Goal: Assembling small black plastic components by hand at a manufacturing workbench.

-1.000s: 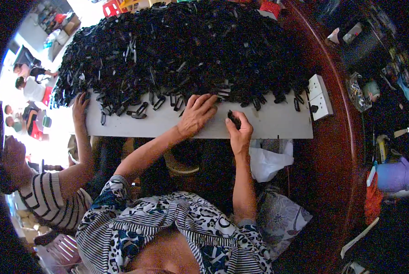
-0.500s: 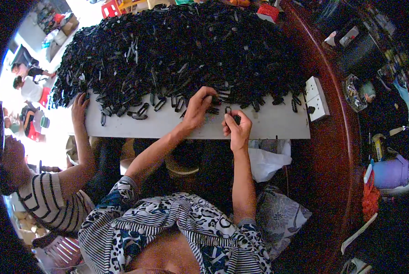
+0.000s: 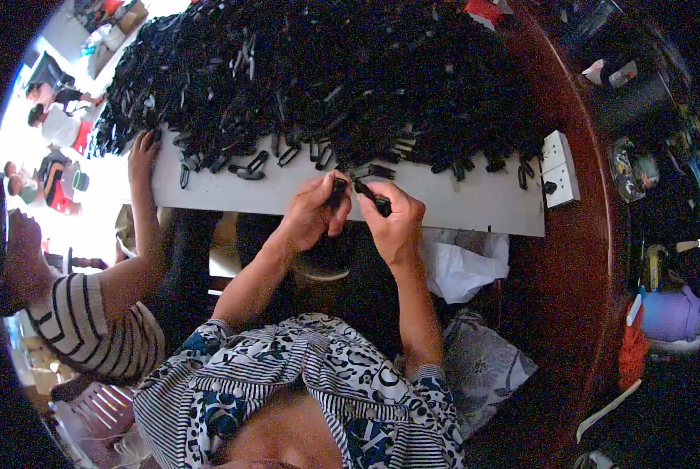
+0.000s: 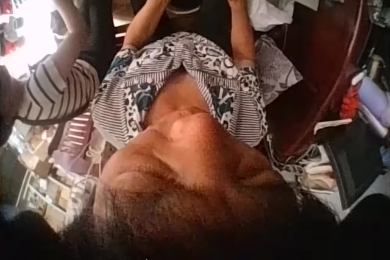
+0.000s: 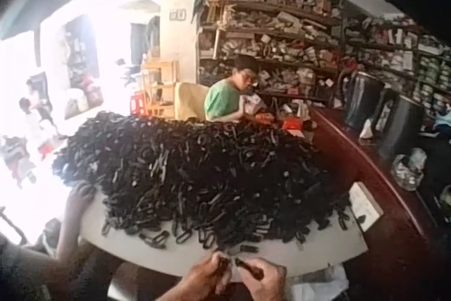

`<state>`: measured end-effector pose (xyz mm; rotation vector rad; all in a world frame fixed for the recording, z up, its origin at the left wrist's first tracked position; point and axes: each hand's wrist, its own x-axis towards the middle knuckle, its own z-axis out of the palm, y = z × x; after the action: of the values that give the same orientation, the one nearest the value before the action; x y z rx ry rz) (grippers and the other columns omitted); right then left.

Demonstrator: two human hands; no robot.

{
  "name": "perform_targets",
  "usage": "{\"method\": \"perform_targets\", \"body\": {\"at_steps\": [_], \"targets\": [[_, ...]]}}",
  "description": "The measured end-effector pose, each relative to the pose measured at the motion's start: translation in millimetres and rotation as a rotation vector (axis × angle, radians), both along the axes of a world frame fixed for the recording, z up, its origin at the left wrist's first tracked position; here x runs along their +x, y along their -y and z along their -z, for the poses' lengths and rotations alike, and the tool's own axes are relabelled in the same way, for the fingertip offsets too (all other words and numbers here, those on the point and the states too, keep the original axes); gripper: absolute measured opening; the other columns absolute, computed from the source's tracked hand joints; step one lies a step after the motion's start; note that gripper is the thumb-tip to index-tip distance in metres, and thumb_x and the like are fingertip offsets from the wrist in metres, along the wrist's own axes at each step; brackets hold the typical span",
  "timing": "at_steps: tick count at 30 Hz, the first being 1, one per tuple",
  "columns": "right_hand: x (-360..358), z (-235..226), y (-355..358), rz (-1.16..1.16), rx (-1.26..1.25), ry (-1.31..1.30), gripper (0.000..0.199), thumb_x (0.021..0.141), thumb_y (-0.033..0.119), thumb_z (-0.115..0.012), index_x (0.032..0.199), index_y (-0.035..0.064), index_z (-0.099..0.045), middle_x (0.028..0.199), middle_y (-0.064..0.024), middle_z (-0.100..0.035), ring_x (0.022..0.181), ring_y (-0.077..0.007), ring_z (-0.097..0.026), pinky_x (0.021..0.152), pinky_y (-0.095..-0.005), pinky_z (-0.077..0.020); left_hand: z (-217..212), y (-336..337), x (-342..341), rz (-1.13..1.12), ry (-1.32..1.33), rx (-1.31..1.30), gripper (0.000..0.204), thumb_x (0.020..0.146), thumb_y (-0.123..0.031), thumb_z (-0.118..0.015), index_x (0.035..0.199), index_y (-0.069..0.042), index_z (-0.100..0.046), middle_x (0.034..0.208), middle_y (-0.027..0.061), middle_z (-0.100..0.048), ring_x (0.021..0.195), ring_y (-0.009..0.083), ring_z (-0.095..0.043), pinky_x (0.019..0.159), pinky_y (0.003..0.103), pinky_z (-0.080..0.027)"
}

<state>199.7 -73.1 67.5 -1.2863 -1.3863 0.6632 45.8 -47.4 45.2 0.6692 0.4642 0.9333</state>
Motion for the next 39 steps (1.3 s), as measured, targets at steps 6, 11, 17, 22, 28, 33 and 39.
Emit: {"method": "perform_targets", "body": {"at_steps": [6,11,17,22,28,33,39], "targets": [[-14,-6,4,-0.021,0.016,0.202,0.014,0.072,0.007,-0.068,0.083,0.0010,-0.063,0.076,-0.0128,-0.065,0.069,-0.0264,-0.064,0.062,-0.0324,-0.0489,-13,14,-6,-0.032,-0.150,-0.072,0.031,0.097,-0.040,-0.038,0.096,-0.010,-0.048,0.058,-0.0039,-0.032,0.046,0.0050,-0.025,0.040,0.020,-0.022],[-19,-12,9,-0.027,0.131,0.300,0.013,0.071,0.005,-0.067,0.082,0.0025,-0.061,0.075,-0.0125,-0.062,0.066,-0.0294,-0.062,0.058,-0.0346,-0.0477,-11,17,-5,-0.115,-0.205,-0.039,0.030,0.097,-0.039,-0.037,0.096,-0.011,-0.048,0.058,-0.0045,-0.031,0.046,0.0041,-0.024,0.039,0.019,-0.020],[-21,-12,6,-0.030,0.199,0.511,0.013,0.070,0.001,-0.067,0.082,0.0012,-0.060,0.073,-0.0128,-0.062,0.064,-0.0278,-0.062,0.056,-0.0329,-0.0465,-6,17,-10,-0.105,-0.276,0.045,0.026,0.098,-0.035,-0.038,0.098,-0.010,-0.047,0.060,-0.0035,-0.035,0.047,0.0050,-0.027,0.040,0.020,-0.022],[-23,-20,6,-0.110,0.132,0.715,0.015,0.072,0.007,-0.066,0.082,0.0016,-0.056,0.073,-0.0131,-0.061,0.067,-0.0314,-0.060,0.057,-0.0379,-0.0457,-7,18,-11,-0.154,-0.413,0.110,0.024,0.098,-0.032,-0.040,0.092,-0.010,-0.046,0.061,-0.0045,-0.034,0.048,0.0041,-0.029,0.041,0.020,-0.023],[-26,-16,5,-0.200,0.179,0.872,0.018,0.071,0.007,-0.064,0.076,0.0033,-0.047,0.069,-0.0126,-0.055,0.067,-0.0309,-0.058,0.057,-0.0409,-0.0452,-4,14,-12,-0.242,-0.542,0.261,0.028,0.097,-0.024,-0.041,0.075,-0.006,-0.039,0.058,-0.0027,-0.035,0.050,0.0070,-0.033,0.044,0.026,-0.028],[-32,-5,11,-0.203,0.204,0.969,0.008,0.075,0.006,-0.055,0.077,0.0038,-0.047,0.066,-0.0116,-0.056,0.063,-0.0278,-0.061,0.054,-0.0381,-0.0485,1,17,-10,-0.326,-0.671,0.351,0.021,0.097,-0.023,-0.043,0.084,-0.007,-0.046,0.064,-0.0044,-0.036,0.056,0.0047,-0.033,0.048,0.022,-0.029],[-39,-3,24,-0.175,0.130,0.876,0.021,0.069,0.008,-0.066,0.080,0.0012,-0.049,0.071,-0.0131,-0.056,0.069,-0.0312,-0.059,0.056,-0.0403,-0.0460,14,19,-13,-0.190,-0.363,0.022,0.021,0.096,-0.024,-0.045,0.088,-0.006,-0.051,0.067,-0.0050,-0.041,0.058,0.0050,-0.040,0.051,0.023,-0.035]]}}
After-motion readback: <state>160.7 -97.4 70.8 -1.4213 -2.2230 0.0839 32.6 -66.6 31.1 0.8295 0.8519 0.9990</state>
